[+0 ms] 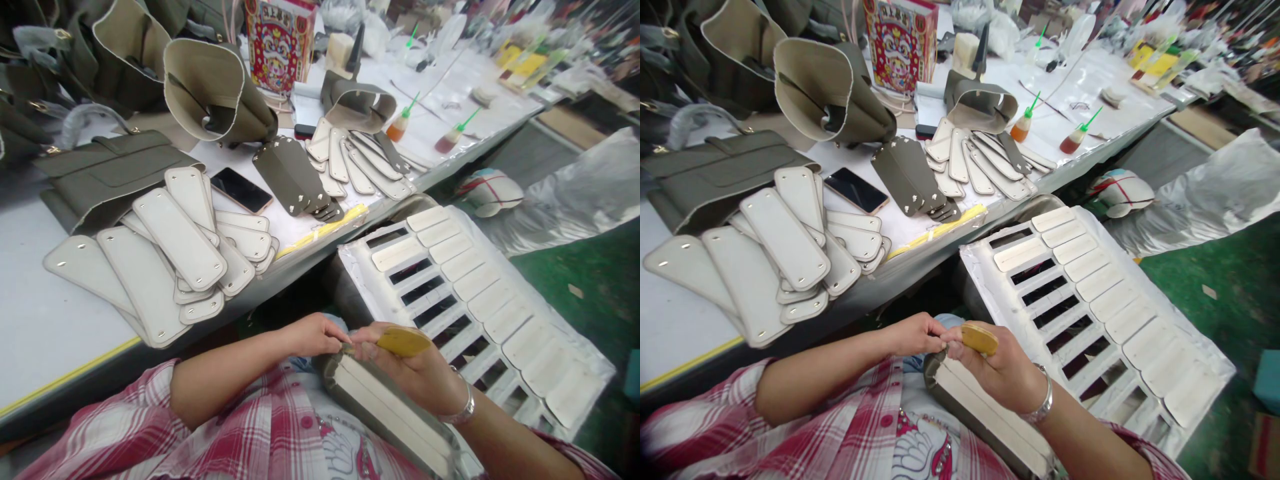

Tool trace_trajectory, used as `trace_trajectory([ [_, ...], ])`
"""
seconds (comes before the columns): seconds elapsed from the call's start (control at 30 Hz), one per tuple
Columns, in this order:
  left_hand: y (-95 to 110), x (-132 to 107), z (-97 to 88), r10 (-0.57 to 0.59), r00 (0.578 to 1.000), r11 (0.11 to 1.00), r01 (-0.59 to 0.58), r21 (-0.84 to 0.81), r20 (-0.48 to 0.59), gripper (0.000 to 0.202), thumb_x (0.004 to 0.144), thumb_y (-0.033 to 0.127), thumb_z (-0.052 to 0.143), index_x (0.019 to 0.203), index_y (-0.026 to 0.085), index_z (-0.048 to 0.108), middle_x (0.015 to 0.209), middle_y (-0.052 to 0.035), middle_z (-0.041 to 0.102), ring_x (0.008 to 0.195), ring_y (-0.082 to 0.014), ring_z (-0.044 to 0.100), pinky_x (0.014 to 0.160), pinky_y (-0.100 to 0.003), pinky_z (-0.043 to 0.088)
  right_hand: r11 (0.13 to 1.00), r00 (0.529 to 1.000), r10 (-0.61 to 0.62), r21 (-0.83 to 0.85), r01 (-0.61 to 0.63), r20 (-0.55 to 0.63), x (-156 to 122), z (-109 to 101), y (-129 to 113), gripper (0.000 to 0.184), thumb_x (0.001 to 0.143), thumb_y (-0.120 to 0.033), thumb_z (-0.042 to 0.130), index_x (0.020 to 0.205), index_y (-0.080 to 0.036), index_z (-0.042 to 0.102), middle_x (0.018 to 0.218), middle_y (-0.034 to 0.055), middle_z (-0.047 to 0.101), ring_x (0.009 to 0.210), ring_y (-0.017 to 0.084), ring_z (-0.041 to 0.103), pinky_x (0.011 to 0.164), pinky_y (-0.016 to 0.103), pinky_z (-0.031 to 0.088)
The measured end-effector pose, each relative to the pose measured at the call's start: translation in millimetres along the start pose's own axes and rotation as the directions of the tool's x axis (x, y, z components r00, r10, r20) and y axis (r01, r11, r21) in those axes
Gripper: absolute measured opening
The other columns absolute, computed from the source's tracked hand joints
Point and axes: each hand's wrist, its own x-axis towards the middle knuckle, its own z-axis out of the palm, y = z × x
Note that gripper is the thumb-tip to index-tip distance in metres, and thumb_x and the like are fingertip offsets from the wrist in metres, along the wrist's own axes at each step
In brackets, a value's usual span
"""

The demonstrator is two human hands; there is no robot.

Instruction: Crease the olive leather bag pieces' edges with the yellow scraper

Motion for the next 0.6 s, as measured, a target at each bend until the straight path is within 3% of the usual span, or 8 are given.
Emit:
trace_trajectory([
  [0.23,1,1,-0.7,-0.035,0.999,0.999,0.035,0.013,-0.017,0.031,0.067,0.019,0.052,0.091,0.013,0.071,0.064,0.0021,0.061,0.059,-0.0103,0.05,0.055,-0.018,0.039,0.998,0.999,0.022,0.05,-0.024,0.044,6,-4,-3,0.019,0.09,-0.028,0.044,0.094,-0.018,0.059,0.08,0.0019,0.061,0.07,0.011,0.056,0.063,0.021,0.046],
  [0.43,-2,1,-0.4,0.031,1.0,0.999,-0.031,0.022,0.003,0.028,0.069,0.022,0.053,0.089,0.014,0.071,0.063,0.0036,0.059,0.058,-0.0086,0.047,0.055,-0.016,0.036,1.0,0.998,0.006,-0.003,-0.006,0.061,11,-3,-2,0.022,0.088,-0.035,0.046,0.085,-0.018,0.06,0.074,0.0023,0.06,0.066,0.012,0.055,0.06,0.022,0.046],
  [0.6,-4,0,-0.9,0.019,1.0,0.999,-0.019,0.045,0.002,0.029,0.07,0.025,0.053,0.091,0.016,0.07,0.062,0.0045,0.058,0.057,-0.0085,0.047,0.055,-0.016,0.035,0.999,0.997,-0.009,-0.031,0.011,0.08,14,-6,-3,0.022,0.088,-0.034,0.045,0.09,-0.018,0.061,0.077,0.0021,0.061,0.067,0.012,0.055,0.062,0.022,0.046],
])
